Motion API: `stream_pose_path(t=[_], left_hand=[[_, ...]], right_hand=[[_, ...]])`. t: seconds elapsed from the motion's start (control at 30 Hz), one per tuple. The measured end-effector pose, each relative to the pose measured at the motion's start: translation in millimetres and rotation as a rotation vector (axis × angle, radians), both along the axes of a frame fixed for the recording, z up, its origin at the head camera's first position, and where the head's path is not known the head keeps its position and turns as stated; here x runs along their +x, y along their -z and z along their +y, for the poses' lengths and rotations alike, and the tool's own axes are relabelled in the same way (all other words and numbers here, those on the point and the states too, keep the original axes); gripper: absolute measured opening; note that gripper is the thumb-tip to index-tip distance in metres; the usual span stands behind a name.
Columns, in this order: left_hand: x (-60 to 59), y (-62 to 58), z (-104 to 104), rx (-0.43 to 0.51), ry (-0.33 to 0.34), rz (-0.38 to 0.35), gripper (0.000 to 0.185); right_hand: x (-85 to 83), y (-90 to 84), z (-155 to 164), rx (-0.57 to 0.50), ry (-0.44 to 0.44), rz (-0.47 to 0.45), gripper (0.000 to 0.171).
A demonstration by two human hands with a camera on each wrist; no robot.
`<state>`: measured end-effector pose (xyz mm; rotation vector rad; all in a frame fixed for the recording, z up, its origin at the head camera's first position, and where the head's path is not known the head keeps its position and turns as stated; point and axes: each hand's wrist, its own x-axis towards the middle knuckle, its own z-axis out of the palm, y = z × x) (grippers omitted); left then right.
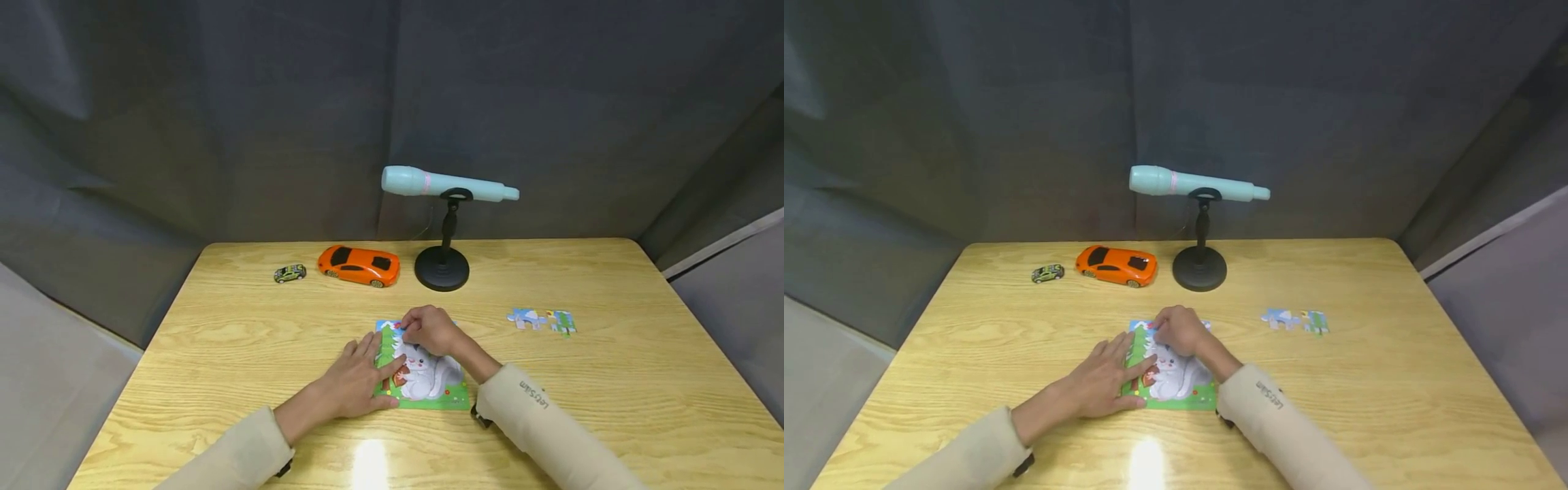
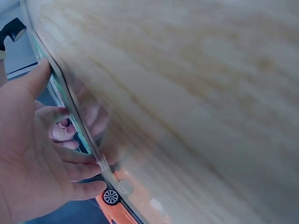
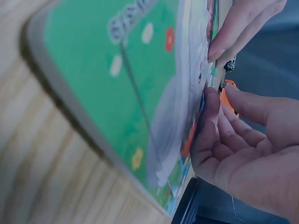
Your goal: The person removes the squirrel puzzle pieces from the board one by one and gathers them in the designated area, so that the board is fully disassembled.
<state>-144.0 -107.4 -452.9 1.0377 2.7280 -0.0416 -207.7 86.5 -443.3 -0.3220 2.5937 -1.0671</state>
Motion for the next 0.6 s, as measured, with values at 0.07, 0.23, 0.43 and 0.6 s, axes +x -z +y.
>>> stream_pose_path(t=[0.07,0.23,0.43,0.6], left_hand=[[0.0,-0.3,0.2,-0.013,0.003,0.006,0.072],[0.7,-1.5,0.3,-0.026,0.001,0.011,0.072],[1.1,-3.3,2.5,-0.022,0.002,0.013,0.072],[1.3,-4.3,3.7,-0.036,0.003,0.019,0.073]], right_hand=[[0.2,1.1,-1.7,0.007,0.016,-0.006,0.016],[-1.1,4.0,-6.1,0.043,0.026,-0.001,0.02],[-3.4,4.0,-9.5,0.089,0.024,0.028,0.018],[-3.6,4.1,-10.3,0.092,0.036,0.014,0.014]])
